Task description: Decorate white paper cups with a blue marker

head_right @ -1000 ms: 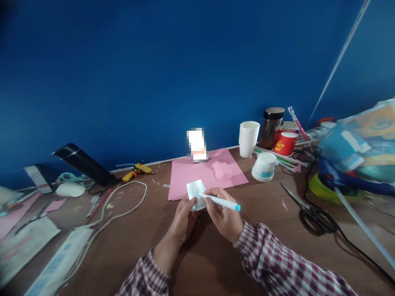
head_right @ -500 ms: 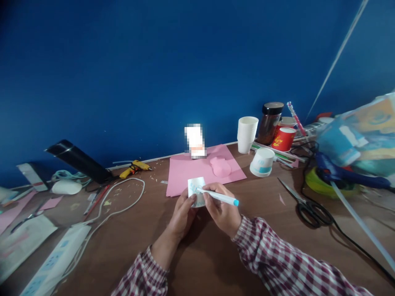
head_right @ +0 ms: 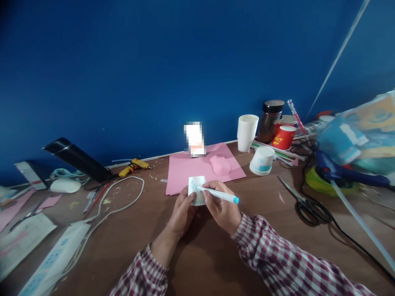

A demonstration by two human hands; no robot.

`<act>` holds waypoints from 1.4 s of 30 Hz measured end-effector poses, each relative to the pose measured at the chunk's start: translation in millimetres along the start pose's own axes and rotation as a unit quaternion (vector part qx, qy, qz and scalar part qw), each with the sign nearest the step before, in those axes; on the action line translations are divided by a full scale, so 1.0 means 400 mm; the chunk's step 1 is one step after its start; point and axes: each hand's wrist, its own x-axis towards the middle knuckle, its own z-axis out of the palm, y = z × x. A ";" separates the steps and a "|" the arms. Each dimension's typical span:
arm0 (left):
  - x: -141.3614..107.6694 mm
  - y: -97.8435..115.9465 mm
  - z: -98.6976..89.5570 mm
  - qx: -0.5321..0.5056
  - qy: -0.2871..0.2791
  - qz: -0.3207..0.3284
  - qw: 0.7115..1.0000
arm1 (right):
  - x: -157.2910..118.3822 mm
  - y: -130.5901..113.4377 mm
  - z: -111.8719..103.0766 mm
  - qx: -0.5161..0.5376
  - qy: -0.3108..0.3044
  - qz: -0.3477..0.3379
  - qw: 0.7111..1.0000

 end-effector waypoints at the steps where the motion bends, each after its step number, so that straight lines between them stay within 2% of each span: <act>1: 0.000 0.000 0.000 0.002 0.000 0.000 1.000 | 0.000 -0.001 0.000 -0.002 0.001 -0.002 1.000; 18: -0.001 -0.005 -0.005 0.014 0.002 0.006 1.000 | -0.001 -0.001 -0.001 -0.001 -0.005 0.016 1.000; 42: -0.002 -0.004 -0.005 0.023 0.007 0.002 1.000 | 0.001 0.002 -0.001 -0.013 0.004 0.002 1.000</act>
